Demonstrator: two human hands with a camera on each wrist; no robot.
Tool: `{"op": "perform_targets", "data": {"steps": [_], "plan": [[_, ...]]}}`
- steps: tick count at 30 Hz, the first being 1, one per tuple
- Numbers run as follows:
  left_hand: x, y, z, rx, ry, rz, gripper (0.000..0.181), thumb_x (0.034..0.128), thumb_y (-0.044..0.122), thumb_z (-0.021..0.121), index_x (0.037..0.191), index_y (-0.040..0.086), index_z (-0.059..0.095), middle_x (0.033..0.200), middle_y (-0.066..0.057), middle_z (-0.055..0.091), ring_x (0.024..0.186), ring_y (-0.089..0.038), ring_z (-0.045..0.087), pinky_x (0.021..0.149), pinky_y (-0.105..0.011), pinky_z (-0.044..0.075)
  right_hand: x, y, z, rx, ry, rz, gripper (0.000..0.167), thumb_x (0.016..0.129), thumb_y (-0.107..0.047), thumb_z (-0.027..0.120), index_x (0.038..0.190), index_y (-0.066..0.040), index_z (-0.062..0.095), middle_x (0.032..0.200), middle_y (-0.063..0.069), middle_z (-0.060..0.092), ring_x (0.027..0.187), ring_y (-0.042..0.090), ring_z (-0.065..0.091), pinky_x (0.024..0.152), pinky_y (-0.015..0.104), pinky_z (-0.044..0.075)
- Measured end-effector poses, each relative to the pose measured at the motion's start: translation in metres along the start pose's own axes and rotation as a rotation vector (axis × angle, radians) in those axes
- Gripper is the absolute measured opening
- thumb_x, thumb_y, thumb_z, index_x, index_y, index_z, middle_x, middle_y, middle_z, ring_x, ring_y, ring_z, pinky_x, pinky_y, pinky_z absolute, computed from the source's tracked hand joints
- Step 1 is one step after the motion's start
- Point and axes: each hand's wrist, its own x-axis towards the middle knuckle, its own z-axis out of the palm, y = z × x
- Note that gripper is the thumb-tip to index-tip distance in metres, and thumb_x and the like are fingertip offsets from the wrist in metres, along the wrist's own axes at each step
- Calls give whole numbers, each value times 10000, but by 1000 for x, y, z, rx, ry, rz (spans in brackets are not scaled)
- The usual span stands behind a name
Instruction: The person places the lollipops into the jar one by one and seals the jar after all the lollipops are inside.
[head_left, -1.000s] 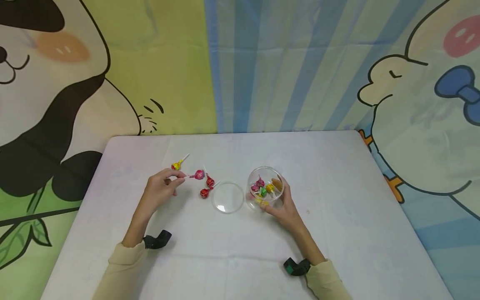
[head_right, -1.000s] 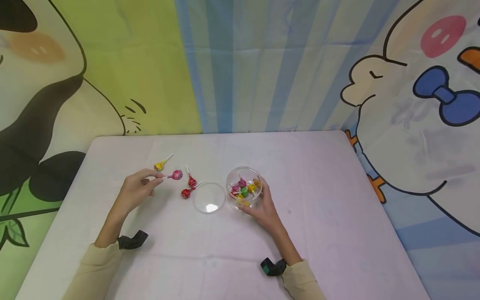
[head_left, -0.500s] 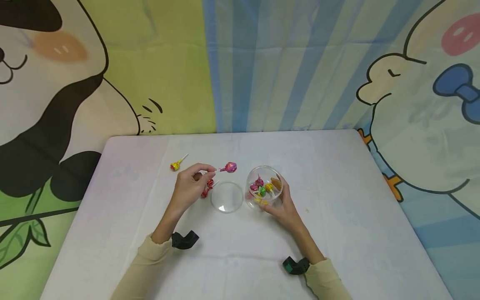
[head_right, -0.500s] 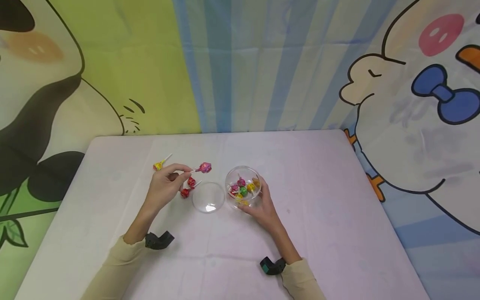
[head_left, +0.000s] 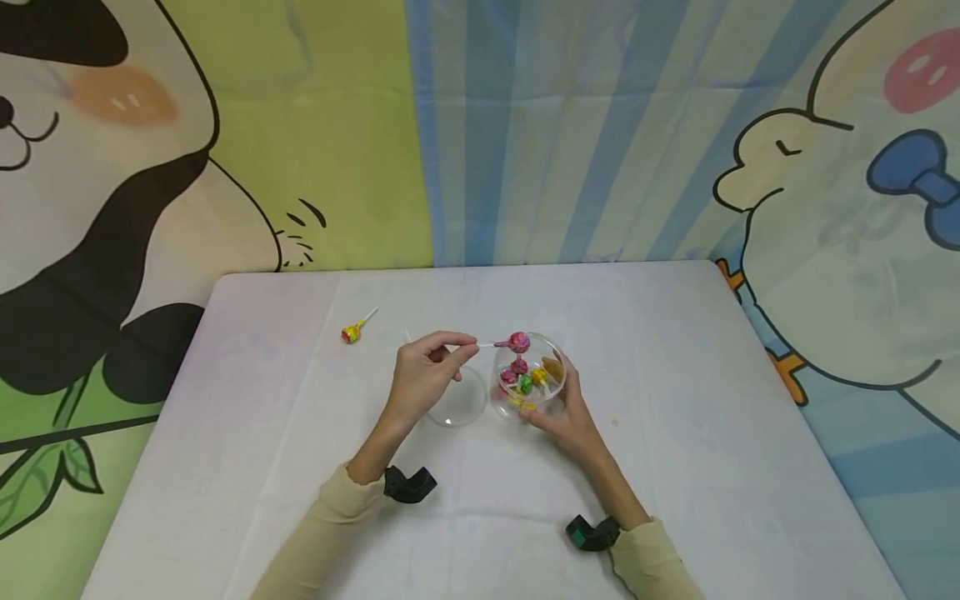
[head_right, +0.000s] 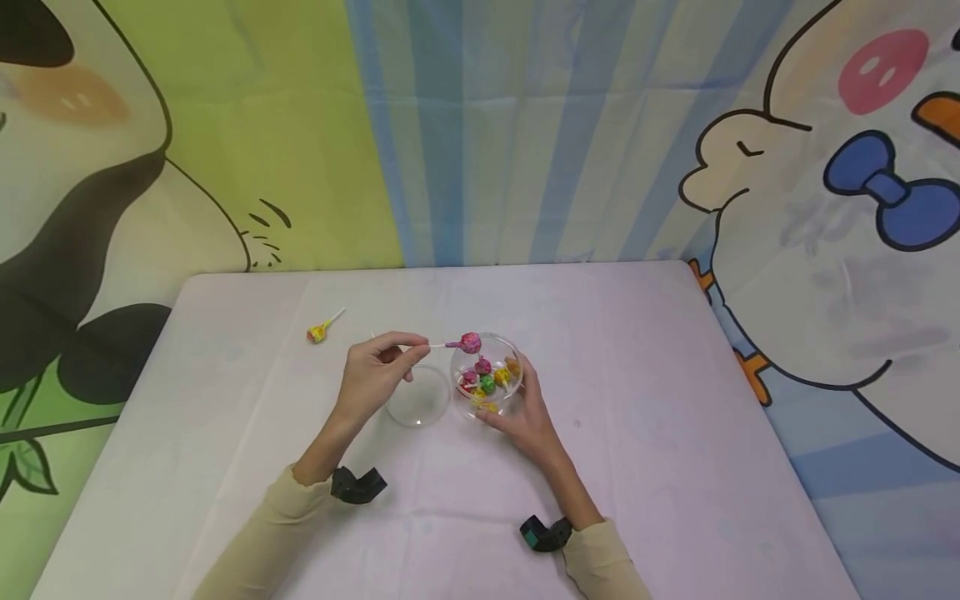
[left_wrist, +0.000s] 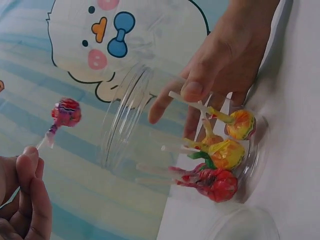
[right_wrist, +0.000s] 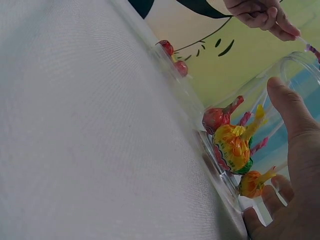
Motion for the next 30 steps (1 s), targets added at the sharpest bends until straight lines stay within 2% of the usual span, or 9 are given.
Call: {"op": "perform_targets", "data": {"steps": [3, 7, 12, 18, 21, 25, 30], "plan": [[1, -1, 10, 2, -14, 27, 159, 842, 264, 752, 946, 143, 753, 662, -39, 679, 509, -172, 580, 431, -219, 330, 0, 0, 0, -6, 3, -14, 1028, 776, -163, 802, 1535, -320, 127, 1554, 120, 308, 1460, 350, 264, 1146, 660, 147], [1, -3, 22, 46, -37, 65, 157, 838, 242, 758, 948, 130, 754, 720, -38, 719, 485, -212, 587, 396, -226, 321, 0, 1, 0, -10, 0, -36, 1024, 779, -150, 796, 1541, -280, 124, 1539, 150, 324, 1444, 364, 288, 1136, 666, 169], [1, -6, 31, 63, -55, 85, 129, 839, 229, 757, 938, 147, 757, 772, -10, 745, 394, -115, 514, 357, -231, 282, 0, 1, 0, 1, -4, -46, 1028, 777, -121, 792, 1542, -279, 123, 1551, 148, 302, 1444, 353, 287, 1137, 658, 183], [1, -7, 38, 28, -95, 90, 107, 854, 213, 744, 931, 143, 769, 804, -2, 757, 362, -39, 454, 350, -229, 295, 0, 0, -1, 37, -18, -83, 1044, 772, -2, 769, 1552, -198, 102, 1569, 216, 232, 1453, 393, 247, 1137, 669, 153], [2, -9, 40, 73, -108, 107, 117, 850, 216, 748, 933, 140, 778, 803, 1, 760, 362, -14, 425, 359, -216, 301, -1, -11, -2, 35, -26, -85, 1032, 768, 23, 759, 1549, -115, 98, 1539, 267, 255, 1438, 438, 252, 1129, 679, 155], [1, -11, 42, 144, -120, 156, 124, 844, 205, 754, 932, 123, 784, 750, -11, 748, 358, 28, 383, 366, -199, 295, -4, -30, -3, 16, -41, -70, 1012, 775, 10, 759, 1537, -58, 96, 1518, 296, 271, 1431, 460, 251, 1125, 684, 162], [0, -15, 40, 122, -132, 183, 133, 841, 187, 756, 953, 119, 774, 774, -12, 748, 354, 39, 391, 357, -198, 295, -6, -37, -3, 8, -42, -55, 1003, 785, -13, 758, 1539, -80, 100, 1533, 280, 254, 1439, 452, 244, 1116, 700, 154]]}}
